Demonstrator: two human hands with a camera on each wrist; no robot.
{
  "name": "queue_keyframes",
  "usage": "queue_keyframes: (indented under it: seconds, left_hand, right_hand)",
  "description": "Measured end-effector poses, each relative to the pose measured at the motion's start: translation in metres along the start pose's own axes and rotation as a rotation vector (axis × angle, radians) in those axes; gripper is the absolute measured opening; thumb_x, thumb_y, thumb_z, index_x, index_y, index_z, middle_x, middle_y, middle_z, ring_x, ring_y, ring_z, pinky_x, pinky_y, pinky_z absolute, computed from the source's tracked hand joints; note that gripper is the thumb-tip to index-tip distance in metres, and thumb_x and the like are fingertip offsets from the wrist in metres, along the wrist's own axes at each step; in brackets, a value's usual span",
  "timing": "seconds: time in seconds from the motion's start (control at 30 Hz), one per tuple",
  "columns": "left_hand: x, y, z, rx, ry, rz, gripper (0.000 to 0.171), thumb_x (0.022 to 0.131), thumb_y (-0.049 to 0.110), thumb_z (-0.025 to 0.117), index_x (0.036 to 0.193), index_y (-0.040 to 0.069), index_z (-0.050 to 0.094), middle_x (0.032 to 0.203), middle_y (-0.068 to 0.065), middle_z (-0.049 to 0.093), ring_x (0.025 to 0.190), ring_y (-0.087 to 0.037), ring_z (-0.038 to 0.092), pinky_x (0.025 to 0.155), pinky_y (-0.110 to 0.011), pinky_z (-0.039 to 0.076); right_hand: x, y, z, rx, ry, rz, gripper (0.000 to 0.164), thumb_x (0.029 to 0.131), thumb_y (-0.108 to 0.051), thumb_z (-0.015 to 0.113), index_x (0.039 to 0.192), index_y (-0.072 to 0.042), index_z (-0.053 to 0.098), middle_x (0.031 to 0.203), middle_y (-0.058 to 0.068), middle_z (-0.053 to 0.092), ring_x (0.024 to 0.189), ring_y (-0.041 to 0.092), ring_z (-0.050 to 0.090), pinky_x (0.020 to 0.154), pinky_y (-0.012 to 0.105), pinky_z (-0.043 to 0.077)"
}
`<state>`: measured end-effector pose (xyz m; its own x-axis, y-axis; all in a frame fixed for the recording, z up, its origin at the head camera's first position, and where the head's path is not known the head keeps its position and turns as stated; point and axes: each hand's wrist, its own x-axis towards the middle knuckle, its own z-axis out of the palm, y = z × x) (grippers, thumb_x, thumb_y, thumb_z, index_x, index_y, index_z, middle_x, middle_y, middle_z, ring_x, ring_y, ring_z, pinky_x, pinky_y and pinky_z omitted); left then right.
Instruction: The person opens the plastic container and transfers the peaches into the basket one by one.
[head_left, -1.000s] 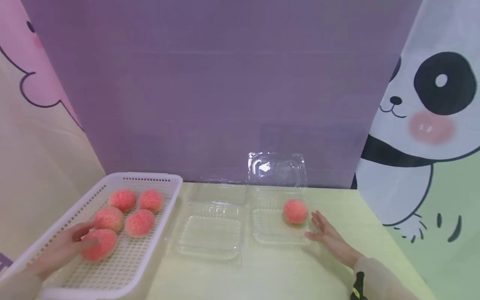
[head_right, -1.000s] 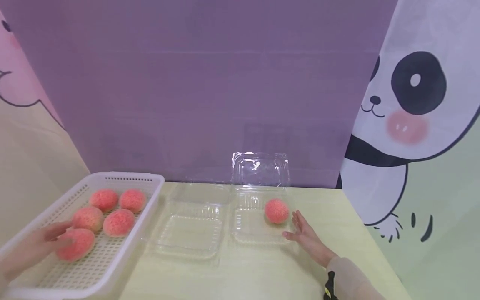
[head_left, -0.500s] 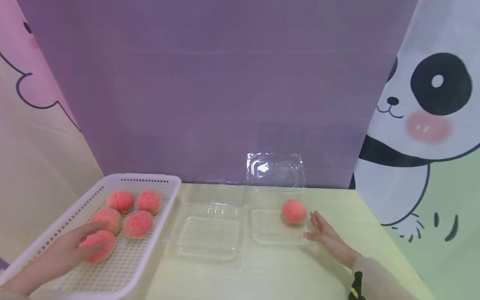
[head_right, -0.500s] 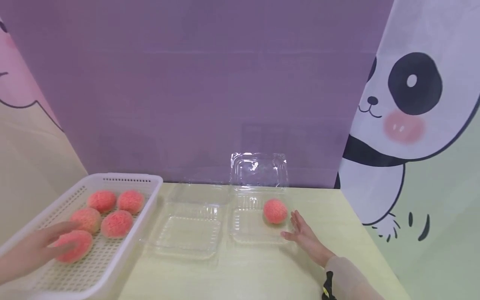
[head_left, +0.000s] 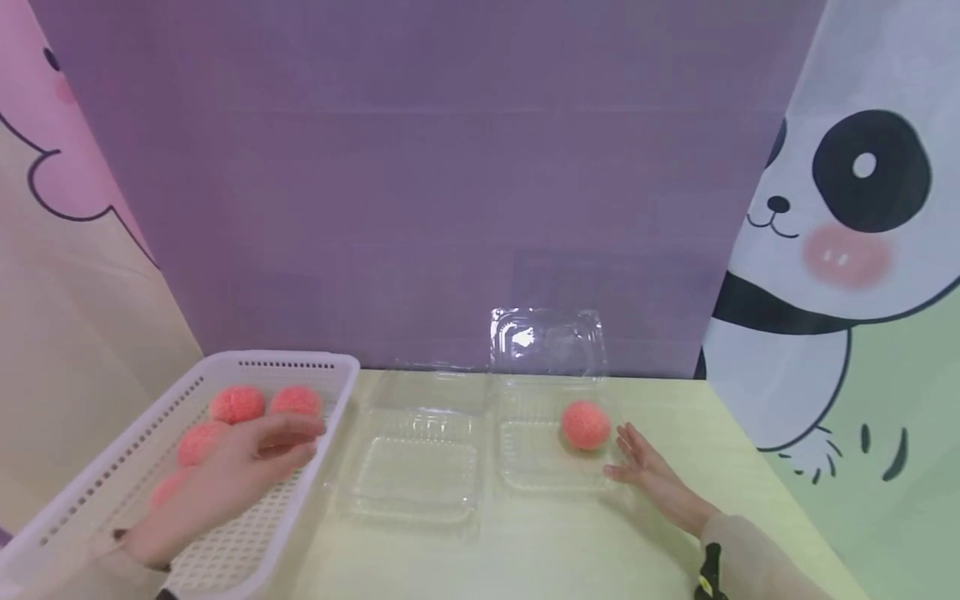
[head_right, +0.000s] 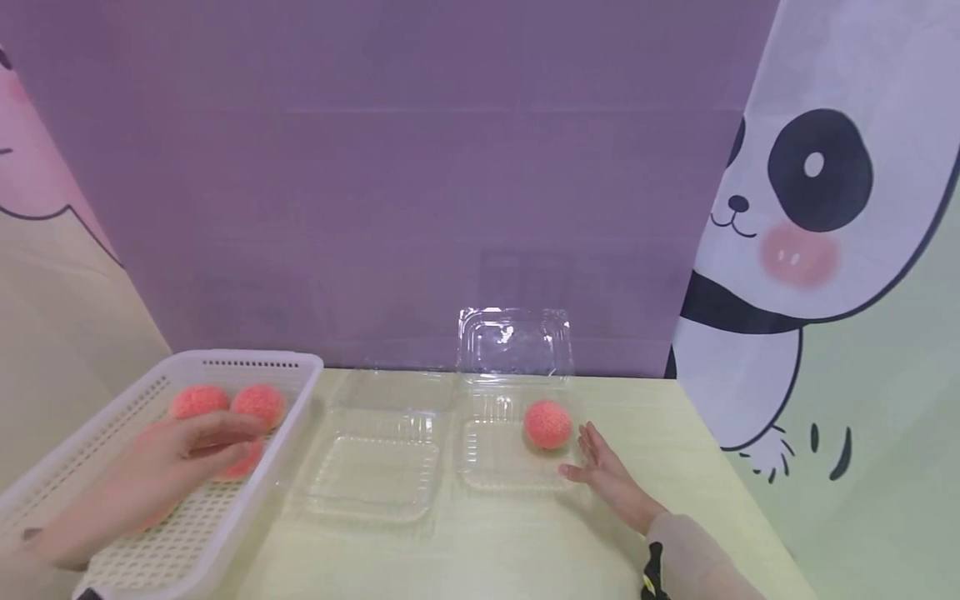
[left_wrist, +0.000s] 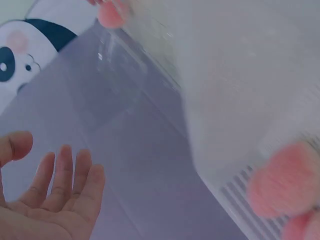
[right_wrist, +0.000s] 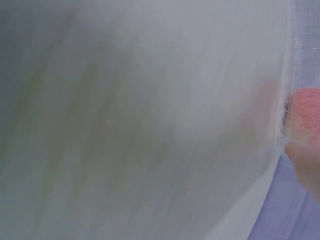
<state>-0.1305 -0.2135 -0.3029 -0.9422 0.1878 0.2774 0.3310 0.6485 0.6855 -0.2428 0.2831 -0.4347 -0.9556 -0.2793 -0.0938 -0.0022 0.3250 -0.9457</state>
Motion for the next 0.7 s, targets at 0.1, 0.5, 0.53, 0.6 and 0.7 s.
queue_keyframes:
  seconds: [0.1,0.5,0.53,0.6,0.7]
  left_hand:
    - [0.012,0.020,0.014,-0.087,-0.073,0.012,0.028,0.088,0.017,0.060,0.113,0.004,0.061,0.110,-0.011,0.064,0.098,-0.018,0.061,0.078,-0.026,0.054]
    - [0.060,0.063,0.106,-0.244,-0.288,0.003,0.017,0.086,0.010,0.059,0.102,0.006,0.063,0.103,-0.008,0.065,0.095,-0.020,0.060,0.080,-0.031,0.053]
    - [0.063,0.064,0.115,-0.253,-0.303,-0.015,0.017,0.085,0.009,0.059,0.102,0.006,0.063,0.103,-0.008,0.064,0.094,-0.020,0.059,0.079,-0.031,0.053]
    - [0.069,0.066,0.132,-0.262,-0.326,-0.038,0.017,0.085,0.008,0.059,0.101,0.007,0.063,0.103,-0.007,0.064,0.094,-0.020,0.059,0.078,-0.030,0.052]
    - [0.079,0.068,0.154,-0.269,-0.343,-0.058,0.017,0.085,0.009,0.059,0.101,0.008,0.063,0.101,-0.005,0.064,0.092,-0.019,0.058,0.076,-0.029,0.052]
  right_hand:
    - [0.000,0.000,0.000,0.003,0.001,0.001,0.090,0.090,-0.018,0.056,0.144,-0.005,-0.014,0.152,0.018,-0.009,0.139,0.038,-0.003,0.110,0.054,0.007]
    - [-0.002,-0.004,0.000,-0.019,0.004,0.012,0.091,0.089,-0.019,0.056,0.145,-0.005,-0.014,0.153,0.017,-0.008,0.139,0.038,-0.002,0.110,0.055,0.007]
    - [-0.002,-0.004,0.000,-0.018,0.003,0.014,0.091,0.089,-0.020,0.057,0.145,-0.005,-0.014,0.153,0.017,-0.008,0.139,0.038,-0.002,0.110,0.055,0.007]
    - [-0.002,-0.005,0.001,-0.013,0.003,0.016,0.092,0.089,-0.020,0.057,0.145,-0.006,-0.014,0.153,0.017,-0.008,0.139,0.037,-0.002,0.110,0.055,0.008]
    - [-0.002,-0.006,0.002,-0.015,0.003,0.016,0.091,0.089,-0.020,0.057,0.145,-0.006,-0.014,0.153,0.017,-0.008,0.139,0.037,-0.002,0.110,0.056,0.008]
